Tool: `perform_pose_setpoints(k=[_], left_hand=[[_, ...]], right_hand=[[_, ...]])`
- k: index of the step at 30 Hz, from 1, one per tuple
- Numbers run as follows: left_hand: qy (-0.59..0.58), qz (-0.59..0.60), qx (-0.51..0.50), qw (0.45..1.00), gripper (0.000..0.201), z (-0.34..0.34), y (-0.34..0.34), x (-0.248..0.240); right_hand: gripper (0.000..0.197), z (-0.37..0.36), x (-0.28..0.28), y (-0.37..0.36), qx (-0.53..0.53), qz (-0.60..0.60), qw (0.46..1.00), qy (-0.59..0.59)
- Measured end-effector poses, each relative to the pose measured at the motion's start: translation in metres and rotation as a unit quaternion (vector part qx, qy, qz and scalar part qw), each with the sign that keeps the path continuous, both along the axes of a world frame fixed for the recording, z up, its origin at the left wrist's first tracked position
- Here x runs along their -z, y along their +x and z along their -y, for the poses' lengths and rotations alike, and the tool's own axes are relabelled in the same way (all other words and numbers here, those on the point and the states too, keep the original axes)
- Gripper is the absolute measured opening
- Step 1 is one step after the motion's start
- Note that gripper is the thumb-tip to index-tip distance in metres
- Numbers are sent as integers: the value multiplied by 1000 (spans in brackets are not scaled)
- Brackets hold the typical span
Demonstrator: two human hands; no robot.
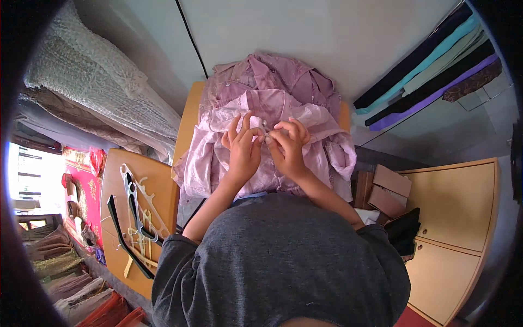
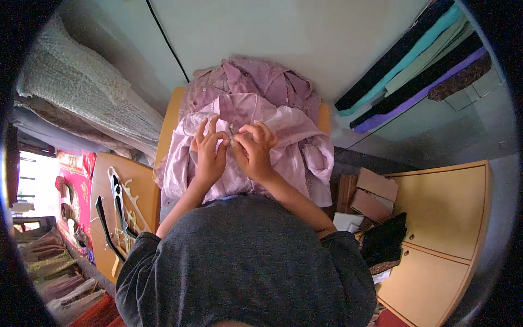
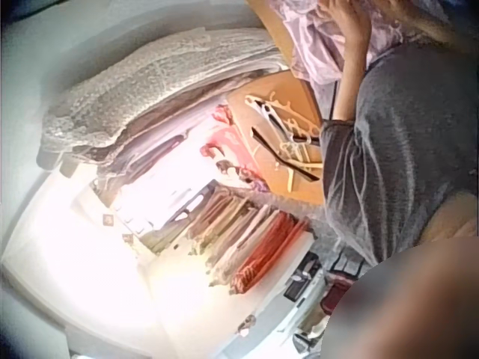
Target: The recorder is buttoning a pink garment on a table in an alteration studio.
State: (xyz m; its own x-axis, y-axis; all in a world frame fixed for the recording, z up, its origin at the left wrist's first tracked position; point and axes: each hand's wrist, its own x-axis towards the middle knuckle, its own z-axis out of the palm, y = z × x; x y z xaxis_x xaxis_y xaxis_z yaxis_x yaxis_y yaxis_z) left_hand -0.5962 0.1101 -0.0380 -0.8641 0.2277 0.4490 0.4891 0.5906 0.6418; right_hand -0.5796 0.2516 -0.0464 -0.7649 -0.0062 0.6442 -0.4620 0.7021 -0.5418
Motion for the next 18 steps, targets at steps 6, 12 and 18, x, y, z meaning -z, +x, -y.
perform_pose_setpoints(k=[6,12,18], left_hand=[[-24,-17,-78,997,9,-3,10,11],[-25,8,-76,997,17,10,-21,15],[-74,5,-57,996,17,0,-26,39]], right_hand=[[12,-1,-2,-4,-1,20,999,-31],[30,-33,-7,-29,80,31,994,72],[33,-48,-7,-36,109,33,993,5]])
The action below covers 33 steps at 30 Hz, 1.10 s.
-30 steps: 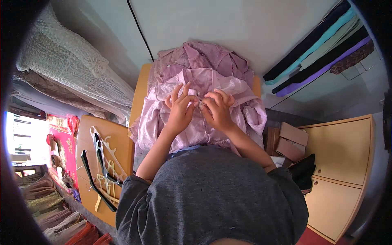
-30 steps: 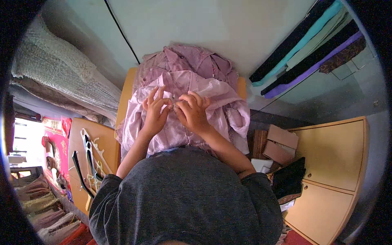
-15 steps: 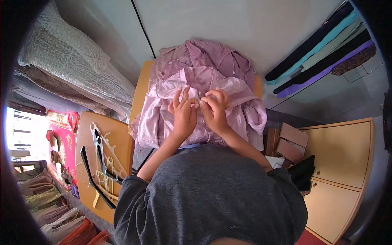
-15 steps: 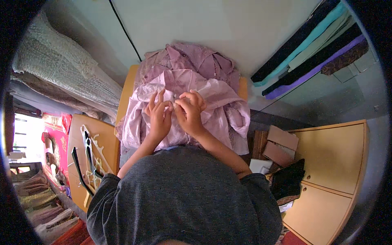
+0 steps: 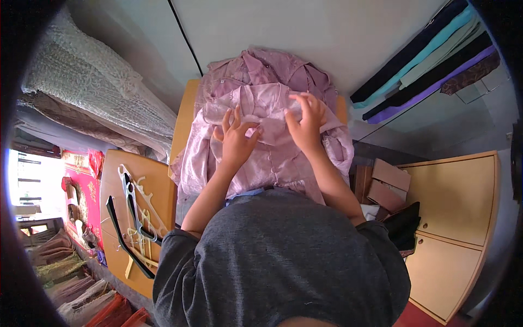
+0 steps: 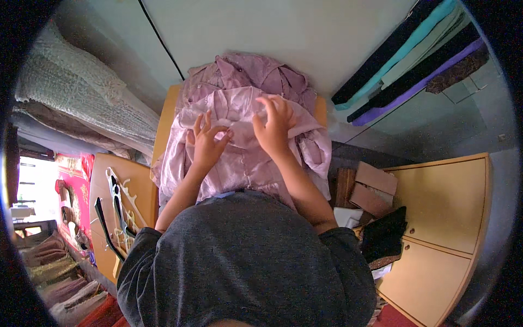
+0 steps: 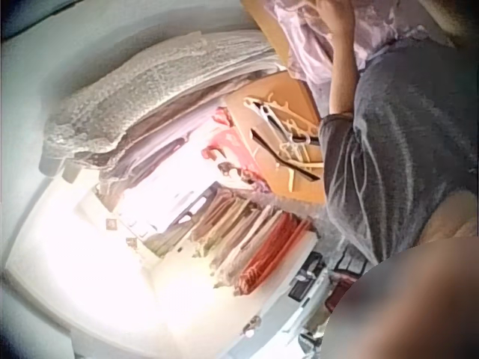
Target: The recorder is buttoning a pink garment on a table in an alteration studio.
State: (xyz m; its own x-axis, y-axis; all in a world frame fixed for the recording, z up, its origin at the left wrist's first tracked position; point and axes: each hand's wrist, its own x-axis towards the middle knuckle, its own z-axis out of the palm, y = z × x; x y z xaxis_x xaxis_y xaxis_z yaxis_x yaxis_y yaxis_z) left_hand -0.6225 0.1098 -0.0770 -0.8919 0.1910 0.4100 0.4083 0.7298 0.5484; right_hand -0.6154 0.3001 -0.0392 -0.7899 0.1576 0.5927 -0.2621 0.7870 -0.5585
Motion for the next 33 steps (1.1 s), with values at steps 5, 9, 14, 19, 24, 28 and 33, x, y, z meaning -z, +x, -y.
perform_pose_setpoints(k=[5,9,14,19,24,28,33], left_hand=[[-27,39,4,999,19,-3,-1,11],[-20,60,3,998,19,4,-3,14],[-36,87,52,994,17,9,1,9],[-32,81,96,992,18,21,1,23],[-45,78,64,994,18,14,5,24],[48,80,70,993,16,11,1,23],[73,99,83,989,19,6,1,17]], right_hand=[[27,20,15,24,-90,62,994,19],[30,35,30,36,-79,119,988,67],[18,23,61,26,-79,140,983,86],[14,22,42,23,-78,104,990,50],[12,17,33,23,-83,94,992,22],[11,13,27,23,-115,73,991,15],[11,17,12,28,-148,92,985,8]])
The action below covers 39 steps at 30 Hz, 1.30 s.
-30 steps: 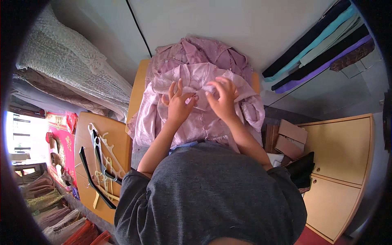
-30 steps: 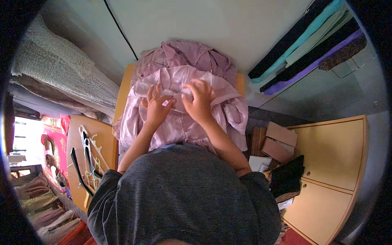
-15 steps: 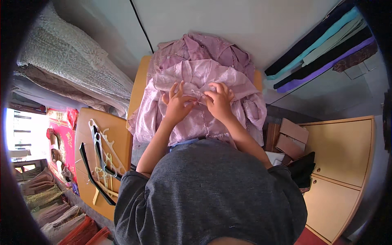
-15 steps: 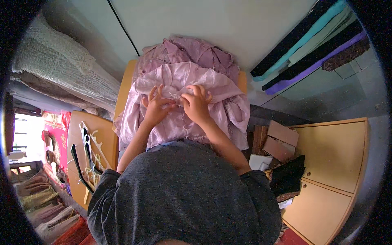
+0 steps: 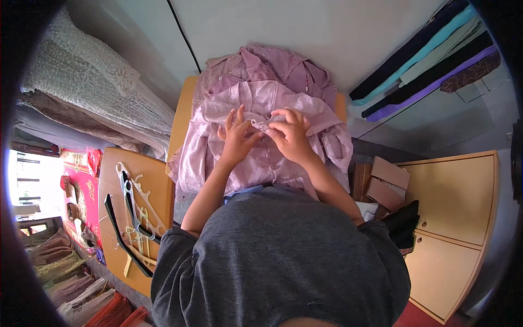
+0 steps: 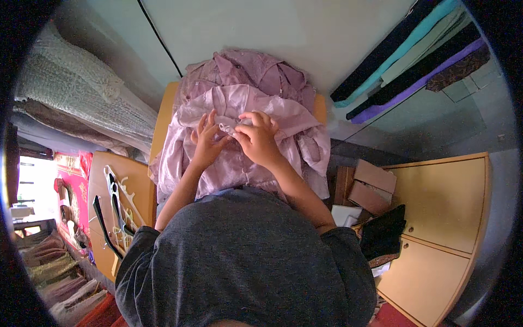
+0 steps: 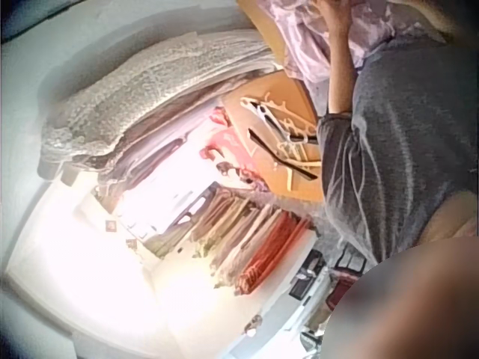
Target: The recorder is buttoning a pink garment on a table in an alteration studio.
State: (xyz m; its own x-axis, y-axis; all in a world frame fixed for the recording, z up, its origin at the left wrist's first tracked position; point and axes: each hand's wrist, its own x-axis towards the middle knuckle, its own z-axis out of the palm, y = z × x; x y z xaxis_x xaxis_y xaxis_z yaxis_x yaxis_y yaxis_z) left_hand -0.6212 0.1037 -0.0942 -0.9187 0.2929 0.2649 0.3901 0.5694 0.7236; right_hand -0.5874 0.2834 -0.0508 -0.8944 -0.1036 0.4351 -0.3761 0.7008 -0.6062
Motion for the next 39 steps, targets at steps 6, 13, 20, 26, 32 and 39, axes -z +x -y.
perform_pose_setpoints(k=[6,13,20,26,32,39], left_hand=[[50,14,-18,998,21,0,6,-8],[-22,-46,11,999,19,2,18,-27],[-74,7,56,996,20,0,16,-26],[-6,64,57,996,23,10,15,-12],[1,101,55,993,21,11,17,-17],[109,138,82,981,16,17,13,-11]], right_hand=[[11,-3,-10,6,-33,38,999,6],[11,-8,0,6,-1,45,997,-56],[15,-11,24,-3,54,117,990,-57],[42,-4,-23,6,-86,16,991,104],[20,-6,-14,-1,-132,18,987,85],[16,-8,-16,-1,-147,21,985,83]])
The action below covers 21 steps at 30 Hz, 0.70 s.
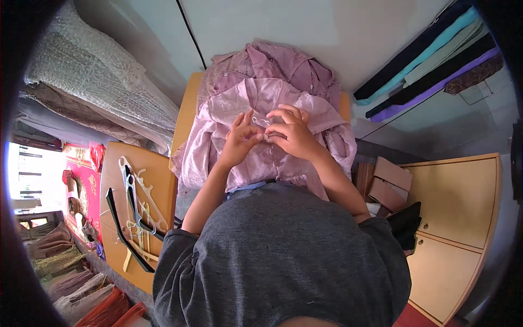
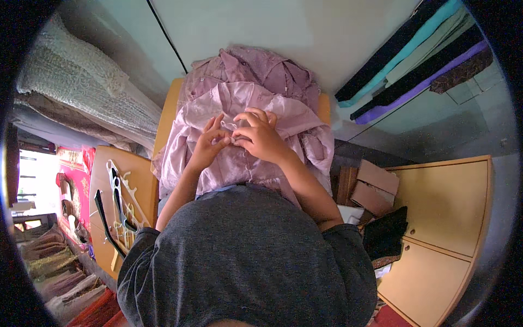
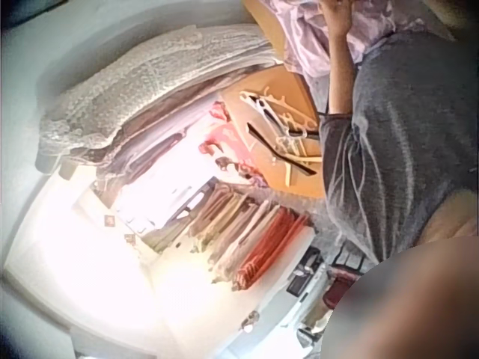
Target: The recorder is buttoning a pink garment on a table in an alteration studio.
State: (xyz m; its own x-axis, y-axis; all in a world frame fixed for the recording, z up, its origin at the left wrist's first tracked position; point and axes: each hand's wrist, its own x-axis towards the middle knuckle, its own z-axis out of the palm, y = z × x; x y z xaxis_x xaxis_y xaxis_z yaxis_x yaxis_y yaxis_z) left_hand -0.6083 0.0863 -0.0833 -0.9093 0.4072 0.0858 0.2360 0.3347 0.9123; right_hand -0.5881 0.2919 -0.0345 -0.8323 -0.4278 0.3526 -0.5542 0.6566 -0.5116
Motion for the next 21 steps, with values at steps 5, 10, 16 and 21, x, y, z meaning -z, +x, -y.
perform_pose_setpoints(k=[5,10,16,21], left_hand=[[138,47,44,988,14,-1,-2,2],[-26,-6,54,998,15,-3,0,-15],[-15,6,74,997,15,0,-4,-3],[79,26,58,995,15,-6,0,-4]], right_hand=[[14,2,-1,1,6,0,998,-55],[15,-2,5,-1,8,6,998,-63],[19,-4,18,-5,4,98,986,-134],[21,-4,19,-10,-3,160,968,-193]])
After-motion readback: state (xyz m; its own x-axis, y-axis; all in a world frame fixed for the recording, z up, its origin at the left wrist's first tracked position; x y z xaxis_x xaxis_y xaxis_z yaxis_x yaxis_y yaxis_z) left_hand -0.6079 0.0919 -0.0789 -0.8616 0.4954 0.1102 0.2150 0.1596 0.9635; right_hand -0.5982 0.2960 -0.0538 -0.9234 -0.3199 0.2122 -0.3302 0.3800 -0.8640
